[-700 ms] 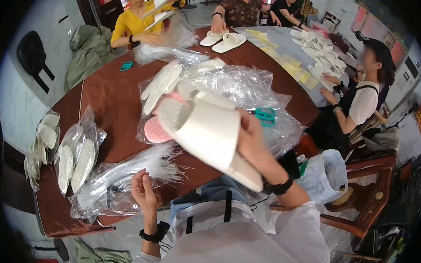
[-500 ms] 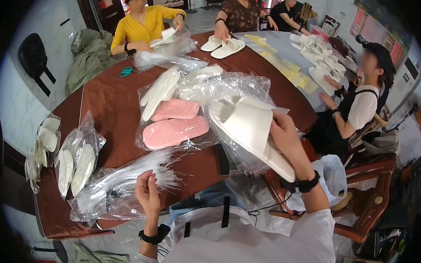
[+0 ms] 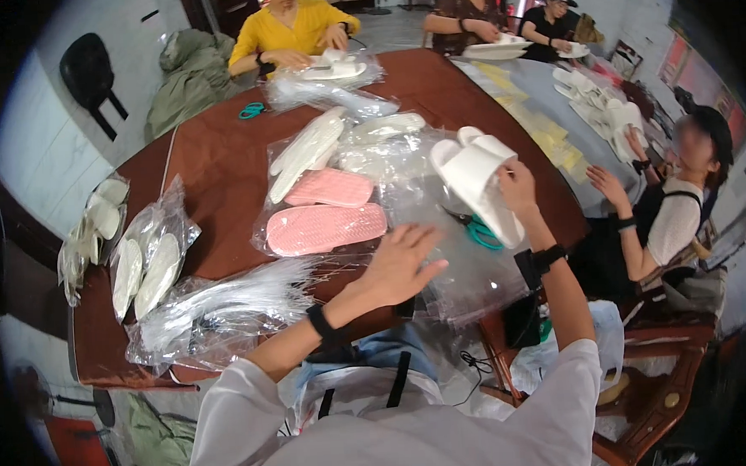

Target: Inspecting pairs of slippers, placing them in plastic bags, and attaching tags by hand.

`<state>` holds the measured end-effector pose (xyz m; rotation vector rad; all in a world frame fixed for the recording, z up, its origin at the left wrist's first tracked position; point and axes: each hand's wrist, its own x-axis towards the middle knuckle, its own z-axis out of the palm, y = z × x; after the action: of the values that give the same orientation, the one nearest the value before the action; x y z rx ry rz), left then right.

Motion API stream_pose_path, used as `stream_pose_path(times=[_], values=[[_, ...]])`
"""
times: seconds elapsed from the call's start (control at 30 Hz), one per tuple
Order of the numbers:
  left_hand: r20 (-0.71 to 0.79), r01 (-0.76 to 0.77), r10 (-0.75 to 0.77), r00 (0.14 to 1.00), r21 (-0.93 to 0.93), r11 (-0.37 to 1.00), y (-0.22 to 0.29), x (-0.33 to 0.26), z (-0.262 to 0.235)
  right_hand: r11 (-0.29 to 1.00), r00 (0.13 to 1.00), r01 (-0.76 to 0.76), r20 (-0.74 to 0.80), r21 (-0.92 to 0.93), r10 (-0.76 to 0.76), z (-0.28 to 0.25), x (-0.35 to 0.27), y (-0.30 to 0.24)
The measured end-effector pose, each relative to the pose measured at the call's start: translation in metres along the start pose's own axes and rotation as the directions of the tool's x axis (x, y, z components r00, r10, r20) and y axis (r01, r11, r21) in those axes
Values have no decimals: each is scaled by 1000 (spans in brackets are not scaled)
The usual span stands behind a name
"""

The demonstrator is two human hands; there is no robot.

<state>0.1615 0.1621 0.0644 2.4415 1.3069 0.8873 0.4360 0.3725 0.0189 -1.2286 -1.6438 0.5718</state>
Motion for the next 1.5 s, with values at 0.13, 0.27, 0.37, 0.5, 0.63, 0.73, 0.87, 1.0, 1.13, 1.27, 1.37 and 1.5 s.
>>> stream_pose_path(times=[0.13, 0.27, 0.37, 0.5, 0.63, 0.73, 0.87, 1.0, 1.13, 1.27, 1.37, 1.5], values=[[256, 111, -141, 956, 127, 986, -14, -11, 28, 976, 970, -17, -241, -216, -36, -21, 37, 45], [228, 113, -138, 964, 122, 986, -20, -21, 32, 896, 948, -221, -299, -386, 105, -32, 67, 95], [181, 54, -56, 982, 19, 998, -9, -13, 27, 777, 904, -378, -382, -503, 193, -75, 76, 145], [212, 92, -88, 973, -9, 996, -6, -15, -27, 751, 961, -236, -264, -617, 85, -70, 68, 139], [57, 282, -288, 956, 98, 955, -53, -41, -72, 781, 994, -77, -113, -620, 8, -16, 35, 48], [-8, 332, -333, 943, 119, 936, -88, -60, -113, 856, 934, 241, -131, -458, -333, -4, -1, -40], [-48, 447, -444, 895, 141, 884, -127, -90, -148, 986, 940, 143, 300, 89, -163, 27, -48, -170], [-27, 613, -613, 790, 70, 787, -148, -116, -171, 992, 756, 17, 648, 126, -95, 83, -74, -229], [-316, 611, -548, 774, 148, 778, -145, -132, -190, 984, 687, 137, 705, 113, -177, 147, -99, -215], [-452, 698, -567, 689, 204, 686, -157, -172, -256, 893, 650, 449, 687, -2, -325, 197, -122, -194], [-404, 918, -837, 368, 304, 257, -187, -222, -291, 873, 646, 486, 689, -38, -330, 216, -140, -190], [-414, 898, -855, 313, 421, 125, -226, -263, -265, 861, 670, 508, 638, -20, -380, 221, -142, -189]])
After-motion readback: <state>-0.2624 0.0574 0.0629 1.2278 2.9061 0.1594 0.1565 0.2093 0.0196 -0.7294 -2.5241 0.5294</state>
